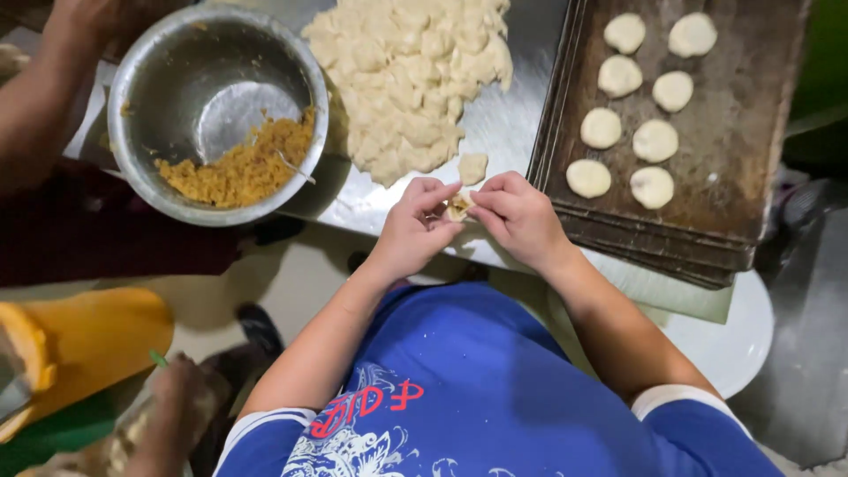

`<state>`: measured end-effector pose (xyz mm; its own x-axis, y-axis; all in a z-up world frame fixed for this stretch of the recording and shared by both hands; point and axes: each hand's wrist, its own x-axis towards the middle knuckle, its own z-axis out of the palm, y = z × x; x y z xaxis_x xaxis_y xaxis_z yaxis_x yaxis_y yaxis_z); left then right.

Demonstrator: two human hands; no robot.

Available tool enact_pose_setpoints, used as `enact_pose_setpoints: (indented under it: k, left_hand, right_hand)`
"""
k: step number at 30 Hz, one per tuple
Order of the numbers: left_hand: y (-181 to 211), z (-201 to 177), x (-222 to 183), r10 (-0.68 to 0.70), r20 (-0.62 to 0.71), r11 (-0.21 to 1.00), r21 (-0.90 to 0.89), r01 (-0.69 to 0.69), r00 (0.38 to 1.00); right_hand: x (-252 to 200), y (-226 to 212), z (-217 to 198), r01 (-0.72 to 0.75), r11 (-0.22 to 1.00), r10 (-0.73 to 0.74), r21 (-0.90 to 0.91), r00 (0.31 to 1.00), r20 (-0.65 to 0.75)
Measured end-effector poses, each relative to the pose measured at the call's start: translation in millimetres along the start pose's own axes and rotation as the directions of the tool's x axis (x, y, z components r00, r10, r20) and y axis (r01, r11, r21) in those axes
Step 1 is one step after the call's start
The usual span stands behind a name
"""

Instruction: Shaping dough and adding filling to create pastries on a production table

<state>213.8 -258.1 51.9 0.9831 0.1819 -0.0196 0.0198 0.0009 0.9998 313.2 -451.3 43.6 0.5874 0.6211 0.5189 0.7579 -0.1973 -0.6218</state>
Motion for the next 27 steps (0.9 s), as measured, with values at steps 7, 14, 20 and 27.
enact_pose_setpoints:
  k: [7, 14, 20, 27]
  left_hand:
    - [-49.8, -1.0, -0.9, 0.048, 0.159, 0.731, 0.667, -0.143, 0.986]
    - [-100.7, -23.4, 1.9, 0.198, 0.335, 0.570, 0.725, -0.386, 0.921]
    - [-106.1, -24.2, 11.9, 0.213, 0.434, 0.435, 0.760, -0.483, 0.875]
    - [-100.0, -12.9, 30.5, 0.507, 0.509, 0.267, 0.675, -0.688, 0.696]
  right_hand:
    - [-43.3, 16.1, 56.8, -0.170, 0.964, 0.202, -0.204, 0.968, 0.150]
    - [-74.1, 14.3, 57.5, -0.387, 0.814, 0.489, -0.434, 0.859, 0.151]
    - [-88.0, 18.0, 77.9, -0.391, 0.844, 0.404, -0.368, 0.914, -0.045]
    - [-69.5, 6.8, 81.1, -0.123, 0.627, 0.147, -0.769, 0.988, -0.039]
